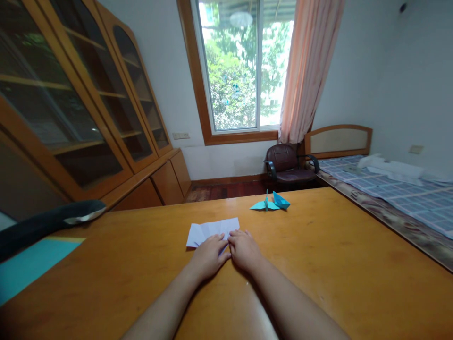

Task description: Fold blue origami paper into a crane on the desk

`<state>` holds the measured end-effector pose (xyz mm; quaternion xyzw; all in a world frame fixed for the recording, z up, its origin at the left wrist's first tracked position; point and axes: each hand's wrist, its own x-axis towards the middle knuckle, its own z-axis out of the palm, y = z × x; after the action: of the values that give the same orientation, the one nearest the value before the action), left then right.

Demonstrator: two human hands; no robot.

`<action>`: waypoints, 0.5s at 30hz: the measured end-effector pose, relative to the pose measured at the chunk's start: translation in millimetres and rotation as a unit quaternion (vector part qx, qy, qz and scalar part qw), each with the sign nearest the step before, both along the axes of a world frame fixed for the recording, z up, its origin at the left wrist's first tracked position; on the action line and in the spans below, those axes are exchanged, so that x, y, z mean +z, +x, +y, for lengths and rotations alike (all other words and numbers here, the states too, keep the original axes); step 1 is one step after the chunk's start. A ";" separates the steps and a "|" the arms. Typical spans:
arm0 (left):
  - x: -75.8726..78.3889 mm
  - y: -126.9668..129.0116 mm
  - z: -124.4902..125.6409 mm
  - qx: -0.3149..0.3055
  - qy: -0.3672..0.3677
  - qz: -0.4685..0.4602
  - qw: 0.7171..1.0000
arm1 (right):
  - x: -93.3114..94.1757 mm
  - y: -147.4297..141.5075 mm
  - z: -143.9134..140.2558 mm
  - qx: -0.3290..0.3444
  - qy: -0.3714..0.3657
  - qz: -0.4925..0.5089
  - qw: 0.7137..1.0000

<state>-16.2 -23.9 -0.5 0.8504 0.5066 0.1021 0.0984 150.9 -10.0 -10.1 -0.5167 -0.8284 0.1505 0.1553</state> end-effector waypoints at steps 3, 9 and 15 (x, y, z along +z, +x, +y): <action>0.1 -9.3 5.6 -0.004 -0.006 -0.017 1.000 | 2.1 0.6 -2.6 0.001 -0.011 -0.002 1.000; 5.8 -28.7 14.9 0.001 -0.013 -0.035 0.999 | 9.4 2.8 -3.0 0.001 -0.009 0.001 1.000; 10.5 -29.7 11.7 -0.040 -0.029 -0.043 0.998 | 12.5 6.8 1.7 -0.088 0.016 -0.007 0.996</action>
<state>-45.9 -12.2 10.0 0.8614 0.4705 0.1202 0.1488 157.7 -8.2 2.4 -0.5860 -0.7831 0.1191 0.1709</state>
